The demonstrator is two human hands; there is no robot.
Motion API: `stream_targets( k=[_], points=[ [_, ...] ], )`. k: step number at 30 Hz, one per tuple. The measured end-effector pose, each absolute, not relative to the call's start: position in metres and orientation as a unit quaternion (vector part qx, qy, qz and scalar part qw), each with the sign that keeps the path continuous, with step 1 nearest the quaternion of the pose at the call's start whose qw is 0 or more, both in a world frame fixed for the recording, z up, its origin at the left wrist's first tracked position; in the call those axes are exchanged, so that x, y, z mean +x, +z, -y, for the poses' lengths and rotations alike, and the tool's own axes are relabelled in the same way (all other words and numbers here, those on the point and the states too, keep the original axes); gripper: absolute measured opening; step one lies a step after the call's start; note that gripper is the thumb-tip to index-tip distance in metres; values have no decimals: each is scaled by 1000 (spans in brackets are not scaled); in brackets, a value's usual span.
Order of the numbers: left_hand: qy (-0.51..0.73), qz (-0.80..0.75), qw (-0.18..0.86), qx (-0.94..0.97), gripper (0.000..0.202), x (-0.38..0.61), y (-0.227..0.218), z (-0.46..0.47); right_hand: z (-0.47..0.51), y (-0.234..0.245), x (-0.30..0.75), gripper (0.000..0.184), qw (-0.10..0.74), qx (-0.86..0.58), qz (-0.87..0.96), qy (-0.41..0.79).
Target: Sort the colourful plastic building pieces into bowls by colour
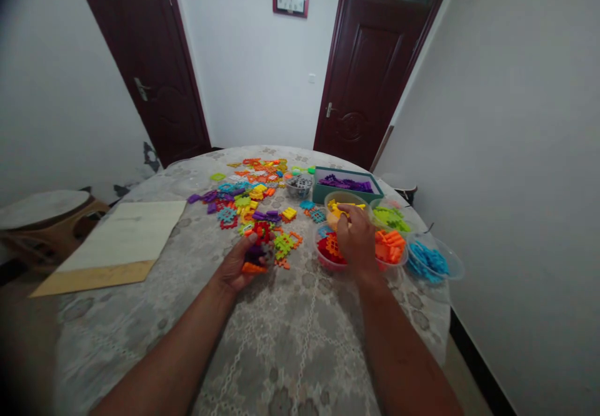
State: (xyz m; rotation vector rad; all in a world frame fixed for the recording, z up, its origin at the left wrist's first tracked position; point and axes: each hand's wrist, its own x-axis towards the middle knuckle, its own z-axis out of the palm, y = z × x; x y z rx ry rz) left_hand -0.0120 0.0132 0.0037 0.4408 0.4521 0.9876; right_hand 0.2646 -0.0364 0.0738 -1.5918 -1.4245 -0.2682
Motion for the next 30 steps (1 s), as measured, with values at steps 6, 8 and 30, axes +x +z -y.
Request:
stream_targets(
  k=[6, 8, 30],
  points=[
    [515, -213, 811, 177, 38, -10, 7, -15, 74, 70, 171, 23, 276, -529, 801, 55],
    [533, -216, 799, 175, 39, -12, 6, -17, 78, 65, 160, 22, 195, -551, 807, 84],
    [519, -210, 808, 185, 33, -15, 17, -11, 63, 41, 168, 22, 25, -647, 761, 34]
  ],
)
